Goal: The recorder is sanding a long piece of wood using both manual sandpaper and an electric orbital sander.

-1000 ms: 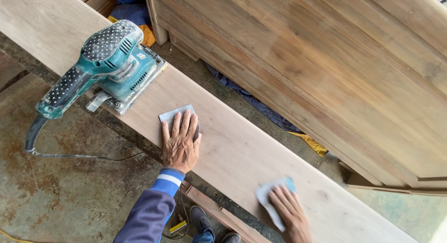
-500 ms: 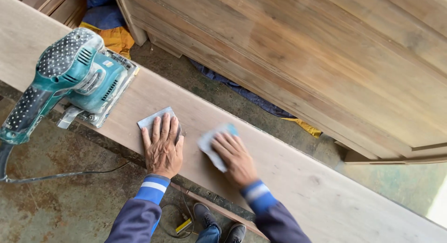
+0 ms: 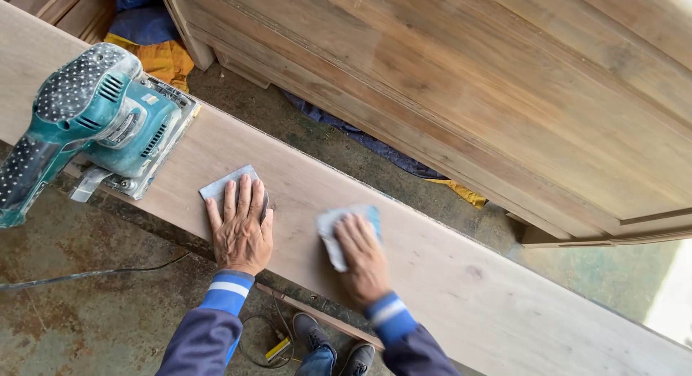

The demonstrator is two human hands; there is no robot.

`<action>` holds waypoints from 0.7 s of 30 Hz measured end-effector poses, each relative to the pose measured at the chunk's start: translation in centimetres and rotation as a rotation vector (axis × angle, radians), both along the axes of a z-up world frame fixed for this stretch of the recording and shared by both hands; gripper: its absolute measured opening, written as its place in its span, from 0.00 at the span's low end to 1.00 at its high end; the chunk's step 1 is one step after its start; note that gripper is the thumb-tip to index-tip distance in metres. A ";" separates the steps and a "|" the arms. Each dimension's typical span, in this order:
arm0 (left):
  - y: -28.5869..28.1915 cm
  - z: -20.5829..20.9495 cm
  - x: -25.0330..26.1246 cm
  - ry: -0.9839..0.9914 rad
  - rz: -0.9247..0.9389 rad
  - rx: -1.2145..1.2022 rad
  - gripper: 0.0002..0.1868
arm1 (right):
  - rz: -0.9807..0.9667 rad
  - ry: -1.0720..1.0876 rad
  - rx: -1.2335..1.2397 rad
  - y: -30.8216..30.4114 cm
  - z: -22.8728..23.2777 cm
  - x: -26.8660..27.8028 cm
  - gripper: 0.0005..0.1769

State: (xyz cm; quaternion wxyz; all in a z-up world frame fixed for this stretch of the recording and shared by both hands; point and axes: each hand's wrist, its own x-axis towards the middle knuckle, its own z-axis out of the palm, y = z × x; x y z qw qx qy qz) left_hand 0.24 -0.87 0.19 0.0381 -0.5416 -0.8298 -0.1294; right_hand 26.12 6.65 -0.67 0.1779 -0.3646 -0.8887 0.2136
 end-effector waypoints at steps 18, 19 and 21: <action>0.4 0.0 0.2 0.024 0.026 -0.029 0.34 | -0.081 0.115 0.012 -1.0 1.5 3.9 0.46; 0.5 0.4 0.3 0.013 0.021 -0.033 0.34 | 0.149 0.081 0.005 -0.2 2.6 -0.9 0.47; 0.4 0.6 0.2 0.005 0.034 -0.045 0.34 | 0.208 0.040 0.000 0.2 2.3 -5.1 0.47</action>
